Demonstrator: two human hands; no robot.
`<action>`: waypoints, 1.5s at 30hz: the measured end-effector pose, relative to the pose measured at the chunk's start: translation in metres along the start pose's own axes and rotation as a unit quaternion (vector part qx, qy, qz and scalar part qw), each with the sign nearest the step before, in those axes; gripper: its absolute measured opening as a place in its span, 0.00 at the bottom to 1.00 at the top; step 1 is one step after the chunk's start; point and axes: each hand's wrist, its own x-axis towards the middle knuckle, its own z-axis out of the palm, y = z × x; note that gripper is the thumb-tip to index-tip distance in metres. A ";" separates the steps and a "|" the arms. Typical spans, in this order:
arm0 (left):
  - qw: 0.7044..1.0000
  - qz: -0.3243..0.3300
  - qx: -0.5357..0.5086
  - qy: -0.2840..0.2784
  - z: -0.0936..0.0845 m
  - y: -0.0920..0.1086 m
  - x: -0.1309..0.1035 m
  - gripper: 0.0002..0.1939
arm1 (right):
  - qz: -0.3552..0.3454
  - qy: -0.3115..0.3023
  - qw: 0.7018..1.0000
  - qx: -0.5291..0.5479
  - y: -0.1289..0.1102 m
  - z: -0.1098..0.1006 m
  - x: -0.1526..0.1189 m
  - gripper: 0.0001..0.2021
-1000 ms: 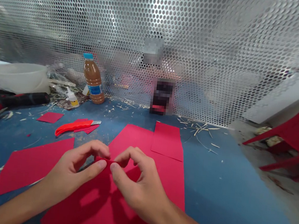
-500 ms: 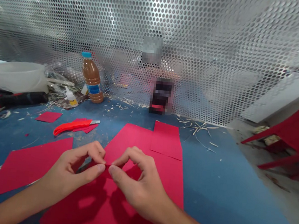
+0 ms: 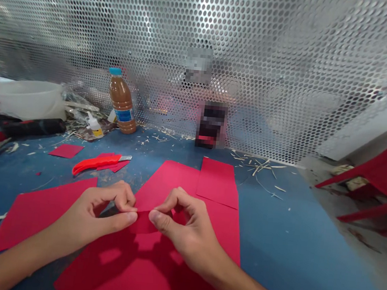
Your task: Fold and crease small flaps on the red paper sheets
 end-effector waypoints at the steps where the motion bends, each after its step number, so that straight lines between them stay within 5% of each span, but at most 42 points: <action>1: 1.000 -0.004 0.010 -0.003 -0.001 0.000 0.001 0.14 | 0.005 -0.003 1.000 0.006 0.000 0.000 0.000 0.14; 10: 0.997 -0.067 0.042 -0.015 -0.009 0.000 0.005 0.14 | 0.018 0.006 1.000 -0.022 0.012 0.000 -0.002 0.08; 13: 0.996 -0.082 0.022 -0.006 -0.009 -0.007 0.007 0.16 | 0.013 0.015 0.997 -0.080 0.014 0.002 0.000 0.15; 15: 0.996 -0.088 0.026 -0.001 -0.007 -0.010 0.007 0.17 | 0.008 -0.004 0.993 -0.120 0.013 0.002 0.002 0.08; 18: 0.994 -0.059 0.087 0.037 -0.002 -0.009 0.004 0.12 | -0.002 0.000 0.989 -0.147 0.012 0.002 0.003 0.16; 22: 0.985 0.013 0.173 0.002 0.006 0.001 -0.004 0.26 | 0.028 0.019 0.992 -0.119 0.014 0.003 0.002 0.23; 28: 0.996 -0.064 0.063 -0.018 0.010 -0.001 -0.003 0.13 | 0.044 -0.020 0.996 -0.075 0.015 0.003 0.002 0.24; 33: 0.992 -0.119 -0.031 -0.016 0.005 -0.007 0.003 0.18 | 0.041 -0.018 0.998 -0.054 0.012 0.003 0.003 0.15; 36: 0.992 -0.123 -0.028 -0.026 0.005 -0.005 0.003 0.20 | 0.030 -0.010 0.998 -0.056 0.009 0.004 0.002 0.11; 39: 0.994 -0.102 0.006 -0.030 0.006 -0.001 0.002 0.09 | 0.036 -0.009 0.996 -0.075 0.007 0.006 0.001 0.10; 45: 0.993 -0.061 0.089 -0.046 0.011 0.003 0.000 0.05 | -0.025 -0.013 0.980 -0.199 0.008 0.011 -0.001 0.06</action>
